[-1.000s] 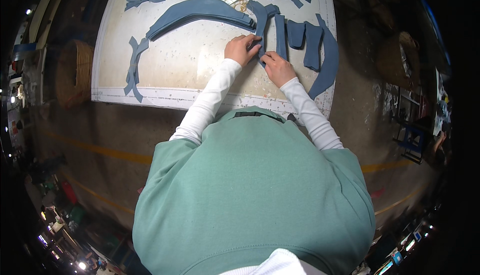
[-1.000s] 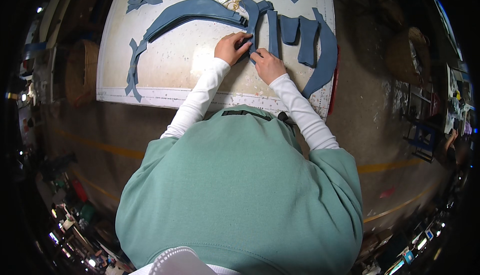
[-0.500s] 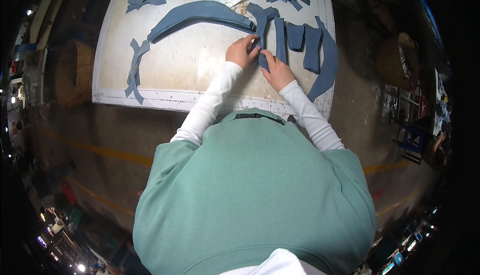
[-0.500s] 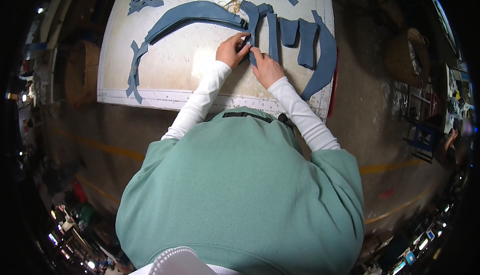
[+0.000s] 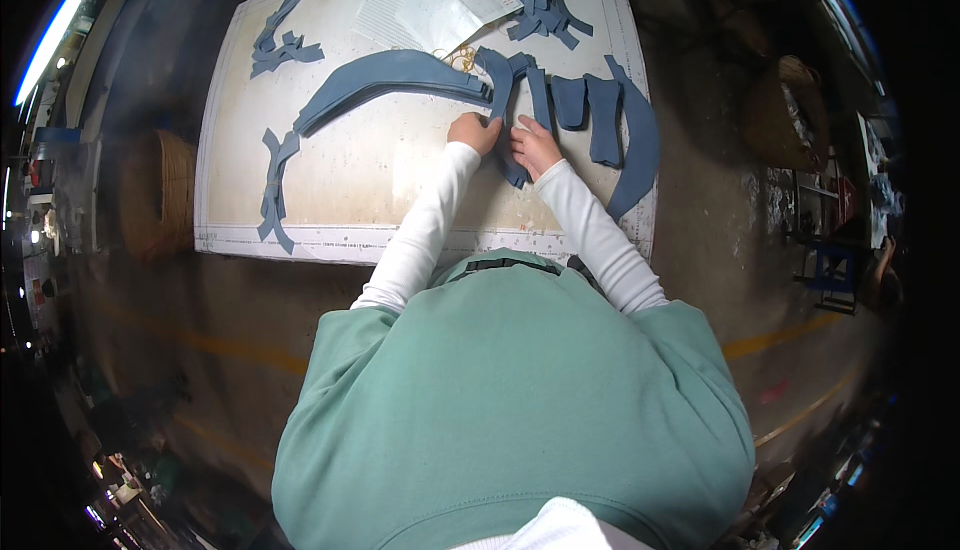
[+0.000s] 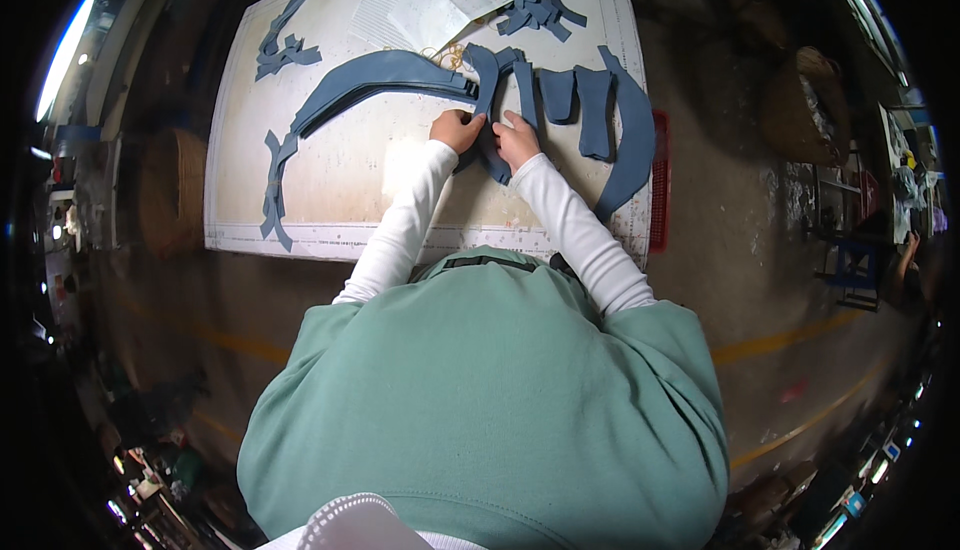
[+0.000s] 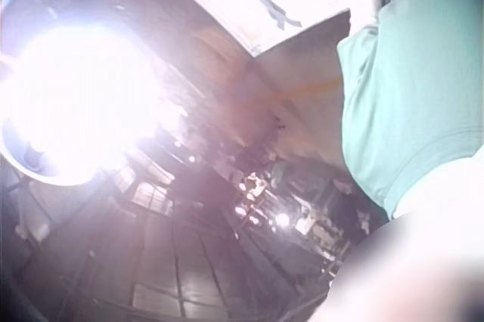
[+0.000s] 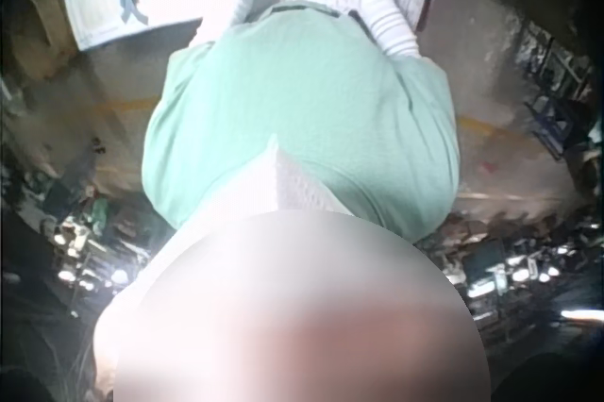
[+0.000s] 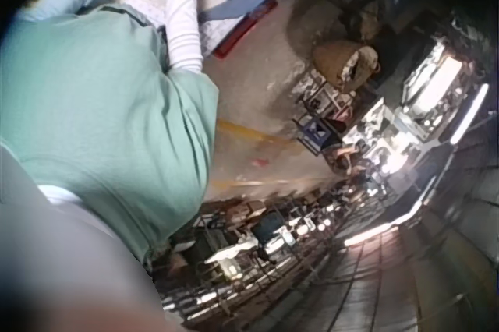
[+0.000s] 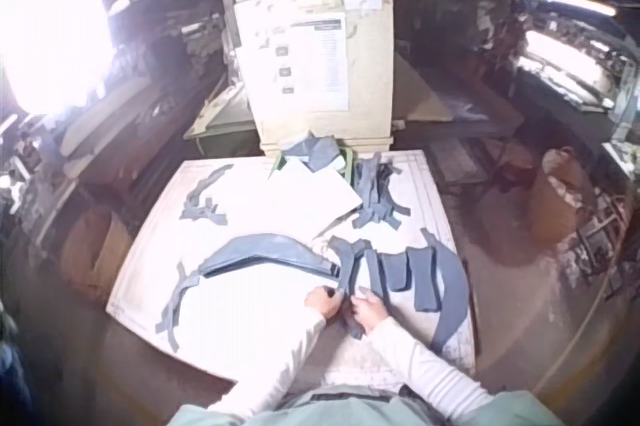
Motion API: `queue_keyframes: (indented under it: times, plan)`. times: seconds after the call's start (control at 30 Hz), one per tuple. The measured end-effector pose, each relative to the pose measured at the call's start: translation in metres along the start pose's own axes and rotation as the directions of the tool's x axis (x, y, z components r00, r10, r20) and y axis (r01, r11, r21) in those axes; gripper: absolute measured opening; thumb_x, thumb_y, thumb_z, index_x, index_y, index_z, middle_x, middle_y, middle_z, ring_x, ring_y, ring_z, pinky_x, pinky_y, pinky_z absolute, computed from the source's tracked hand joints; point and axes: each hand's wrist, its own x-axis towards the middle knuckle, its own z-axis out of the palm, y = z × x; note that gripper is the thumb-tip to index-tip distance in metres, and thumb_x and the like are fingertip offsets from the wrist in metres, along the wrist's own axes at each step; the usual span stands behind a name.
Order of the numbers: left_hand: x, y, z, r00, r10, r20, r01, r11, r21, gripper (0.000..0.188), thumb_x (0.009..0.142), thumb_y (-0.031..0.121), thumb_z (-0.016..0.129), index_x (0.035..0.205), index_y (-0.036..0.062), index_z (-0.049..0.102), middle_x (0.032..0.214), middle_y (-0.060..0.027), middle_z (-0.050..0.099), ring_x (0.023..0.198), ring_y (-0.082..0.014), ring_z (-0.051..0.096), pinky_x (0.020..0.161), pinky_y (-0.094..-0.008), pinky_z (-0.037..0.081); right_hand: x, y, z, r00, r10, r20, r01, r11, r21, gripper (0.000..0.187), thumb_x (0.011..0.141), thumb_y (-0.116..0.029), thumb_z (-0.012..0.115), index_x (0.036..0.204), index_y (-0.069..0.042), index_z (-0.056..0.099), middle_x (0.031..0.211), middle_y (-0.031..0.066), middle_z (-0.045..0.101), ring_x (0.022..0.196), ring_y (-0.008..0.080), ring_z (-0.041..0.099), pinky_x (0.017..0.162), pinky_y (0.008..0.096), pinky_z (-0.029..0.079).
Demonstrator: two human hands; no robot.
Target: The person assembles gray plastic components on a white worktable, repeatedly picking up pieces, aligning them, and pressing them together. They occasionally place a small white grid sheet between parts and adjust the arrangement of assembled sections.
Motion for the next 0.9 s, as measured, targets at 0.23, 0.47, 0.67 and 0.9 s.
queue_keyframes:
  times: [0.23, 0.47, 0.67, 0.9]
  plan:
    - [-0.003, -0.001, -0.005, 1.0, -0.022, 0.019, 0.023, 0.998, -0.063, 0.049, 0.075, 0.049, 0.066, 0.09, 0.0022, 0.071, 0.09, -0.018, 0.069, 0.088, -0.0321, 0.067, 0.082, -0.0368, 0.051, -0.026, -0.025, 0.009, 0.993, -0.105, 0.046, 0.113, 0.953, -0.281, 0.052, 0.088, -0.016, 0.057, 0.137, -0.006, 0.041, 0.13, 0.0164, 0.05, 0.118, 0.0322, 0.049, 0.1, 0.041, 0.037]
    - [-0.016, -0.023, -0.005, 0.998, -0.027, 0.062, 0.039, 0.981, -0.191, 0.05, 0.073, 0.053, 0.07, 0.091, 0.0052, 0.07, 0.086, -0.0117, 0.071, 0.084, -0.0263, 0.068, 0.078, -0.0334, 0.051, -0.013, -0.043, -0.015, 0.666, -0.72, 0.197, 0.216, -0.067, -0.974, 0.036, 0.079, -0.012, 0.066, 0.114, -0.005, 0.061, 0.103, 0.0125, 0.054, 0.095, 0.0307, 0.055, 0.081, 0.0371, 0.048]
    - [-0.033, -0.043, -0.013, 0.997, -0.048, 0.058, 0.062, 0.958, -0.281, 0.044, 0.077, 0.044, 0.072, 0.092, 0.0032, 0.07, 0.082, -0.0084, 0.069, 0.076, -0.0172, 0.065, 0.073, -0.028, 0.05, 0.004, -0.021, -0.018, 0.748, -0.641, 0.169, 0.154, -0.08, -0.985, 0.047, 0.081, -0.009, 0.06, 0.128, -0.008, 0.053, 0.105, 0.0162, 0.052, 0.096, 0.0327, 0.054, 0.084, 0.0389, 0.048]
    - [-0.041, -0.038, -0.003, 0.998, -0.049, -0.041, 0.035, 0.957, -0.288, 0.041, 0.077, 0.041, 0.074, 0.092, 0.0025, 0.069, 0.079, -0.0044, 0.068, 0.07, -0.0124, 0.062, 0.068, -0.0254, 0.049, -0.004, -0.004, -0.008, 0.747, -0.657, 0.101, 0.063, -0.081, -0.995, 0.07, 0.082, -0.006, 0.057, 0.146, -0.018, 0.03, 0.106, 0.0195, 0.051, 0.098, 0.0365, 0.054, 0.085, 0.0412, 0.048]
